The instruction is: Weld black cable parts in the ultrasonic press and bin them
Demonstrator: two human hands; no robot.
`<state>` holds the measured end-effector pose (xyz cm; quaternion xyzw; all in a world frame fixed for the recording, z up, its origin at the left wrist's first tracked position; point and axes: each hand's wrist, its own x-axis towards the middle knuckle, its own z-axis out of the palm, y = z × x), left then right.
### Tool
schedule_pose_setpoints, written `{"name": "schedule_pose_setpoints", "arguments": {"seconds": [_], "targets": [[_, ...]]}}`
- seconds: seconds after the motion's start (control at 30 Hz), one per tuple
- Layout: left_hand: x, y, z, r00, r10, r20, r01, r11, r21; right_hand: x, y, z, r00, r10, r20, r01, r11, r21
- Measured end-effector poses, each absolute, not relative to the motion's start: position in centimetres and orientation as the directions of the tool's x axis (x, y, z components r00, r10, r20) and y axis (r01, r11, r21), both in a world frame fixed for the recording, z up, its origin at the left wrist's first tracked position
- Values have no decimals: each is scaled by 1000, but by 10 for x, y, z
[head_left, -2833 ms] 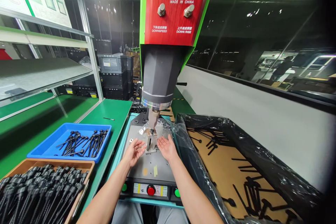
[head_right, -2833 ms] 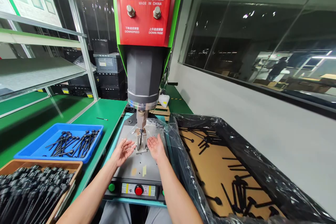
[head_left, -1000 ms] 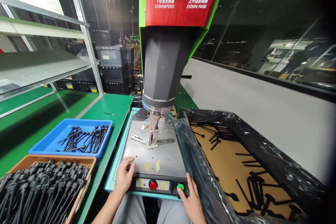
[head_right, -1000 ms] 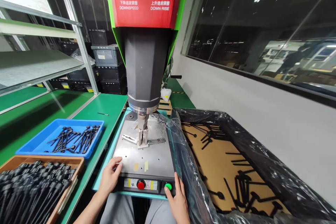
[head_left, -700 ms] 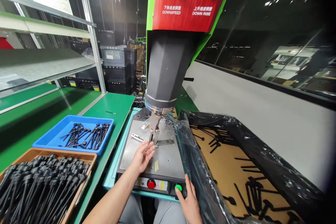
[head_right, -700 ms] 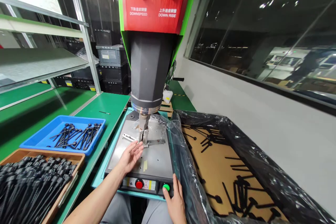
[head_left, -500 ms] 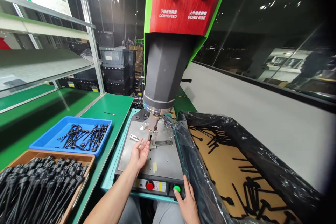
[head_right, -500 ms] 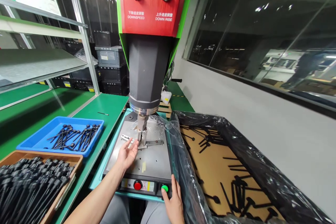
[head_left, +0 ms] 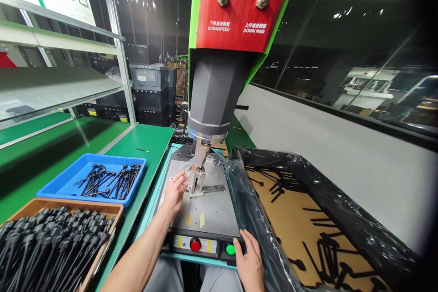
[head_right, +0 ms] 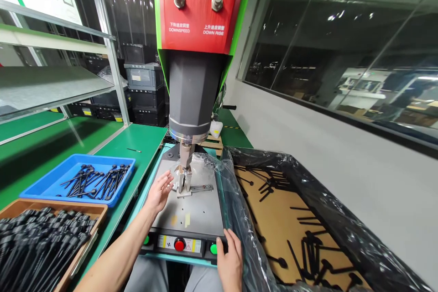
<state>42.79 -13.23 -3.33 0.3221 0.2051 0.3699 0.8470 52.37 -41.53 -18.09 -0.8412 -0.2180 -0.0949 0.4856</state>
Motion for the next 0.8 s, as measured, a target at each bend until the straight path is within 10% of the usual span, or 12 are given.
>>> {"name": "schedule_pose_setpoints", "arguments": {"seconds": [0.33,0.8], "targets": [[423,-135,-6,656,755,14,-452,377,809,507,-251,-59,556,687,467,662,-27,-749],[413,-140,-3,675,732,89,-378,240,894,557,-203,-6,734,505,453,672,-448,-590]]}}
